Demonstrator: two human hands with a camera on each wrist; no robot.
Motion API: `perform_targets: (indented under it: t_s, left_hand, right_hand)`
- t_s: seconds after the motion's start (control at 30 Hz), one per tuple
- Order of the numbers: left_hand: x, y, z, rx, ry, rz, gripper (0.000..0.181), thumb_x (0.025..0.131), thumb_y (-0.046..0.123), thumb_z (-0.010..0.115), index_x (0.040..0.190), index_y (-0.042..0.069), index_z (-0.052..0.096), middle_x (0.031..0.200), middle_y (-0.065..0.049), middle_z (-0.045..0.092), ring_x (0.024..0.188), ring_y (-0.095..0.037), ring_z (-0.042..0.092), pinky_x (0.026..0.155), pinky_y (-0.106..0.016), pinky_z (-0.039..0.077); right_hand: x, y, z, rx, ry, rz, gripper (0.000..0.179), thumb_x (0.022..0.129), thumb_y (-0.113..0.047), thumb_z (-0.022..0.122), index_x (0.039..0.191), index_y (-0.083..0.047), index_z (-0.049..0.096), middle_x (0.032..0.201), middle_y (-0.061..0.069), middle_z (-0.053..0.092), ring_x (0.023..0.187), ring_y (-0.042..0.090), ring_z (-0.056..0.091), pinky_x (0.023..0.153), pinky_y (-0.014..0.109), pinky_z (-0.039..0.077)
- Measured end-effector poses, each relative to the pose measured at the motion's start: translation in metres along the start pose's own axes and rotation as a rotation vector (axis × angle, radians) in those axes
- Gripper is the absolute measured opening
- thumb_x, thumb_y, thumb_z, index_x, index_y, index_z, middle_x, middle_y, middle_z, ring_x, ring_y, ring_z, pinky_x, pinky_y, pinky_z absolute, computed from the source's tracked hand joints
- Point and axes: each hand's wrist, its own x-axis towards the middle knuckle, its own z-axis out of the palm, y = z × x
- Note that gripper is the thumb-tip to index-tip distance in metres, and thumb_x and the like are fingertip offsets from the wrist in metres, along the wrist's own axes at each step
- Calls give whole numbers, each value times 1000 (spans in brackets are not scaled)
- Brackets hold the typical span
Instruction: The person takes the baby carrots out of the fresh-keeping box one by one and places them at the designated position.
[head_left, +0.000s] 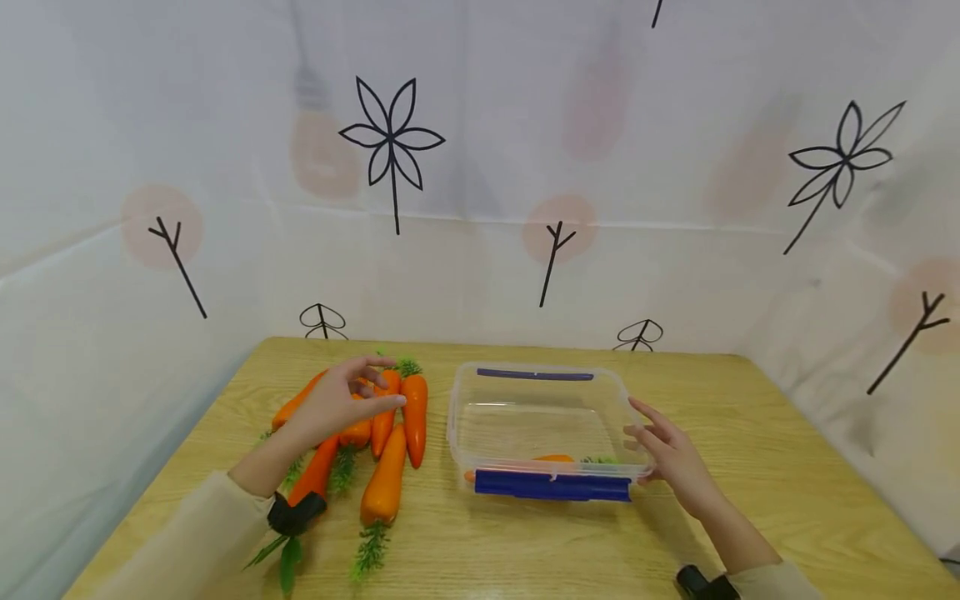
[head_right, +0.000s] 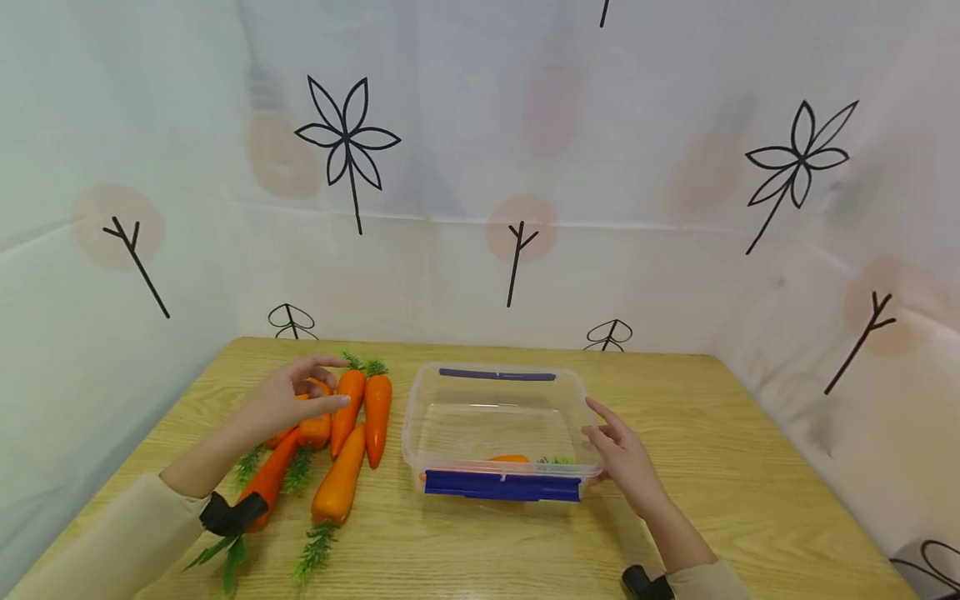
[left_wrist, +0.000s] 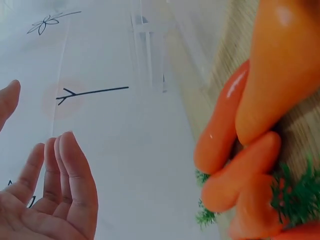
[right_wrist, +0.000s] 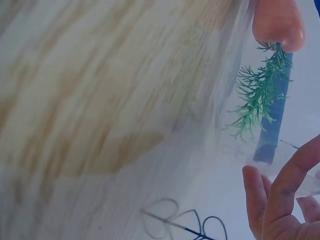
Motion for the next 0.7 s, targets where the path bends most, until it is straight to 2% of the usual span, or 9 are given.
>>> perform_targets:
  t_s: [0.17, 0.27, 0.4, 0.7]
  left_hand:
    - [15, 7, 13, -48, -39, 38, 52, 81, 29, 74, 126, 12, 55, 100, -11, 56, 80, -24, 55, 65, -39, 50]
    - [23, 10, 19, -59, -60, 42, 52, 80, 30, 75, 126, 16, 55, 100, -10, 56, 80, -24, 55, 63, -35, 50]
    - [32, 13, 23, -63, -80, 37, 53, 79, 33, 75, 126, 21, 55, 102, -7, 56, 82, -24, 55, 64, -37, 50]
    - [55, 23, 34, -95, -142, 141, 50, 80, 27, 75, 126, 19, 56, 99, -8, 56, 81, -23, 58, 64, -34, 50]
  right_hand:
    - [0, 1, -1, 2, -5, -2, 53, 101, -23, 44, 147, -6, 26, 126, 32, 41, 94, 35, 59, 53, 38, 54]
    - [0, 1, -1, 7, -9, 5, 53, 100, -23, 44, 147, -7, 25, 126, 32, 41, 91, 36, 58, 54, 39, 54]
    - [0, 1, 0, 13, -10, 13, 53, 100, -23, 44, 147, -7, 25, 127, 33, 40, 92, 36, 59, 53, 39, 54]
    - [0, -1, 1, 7, -3, 15, 54, 100, -24, 46, 147, -7, 25, 127, 32, 41, 93, 36, 59, 54, 41, 54]
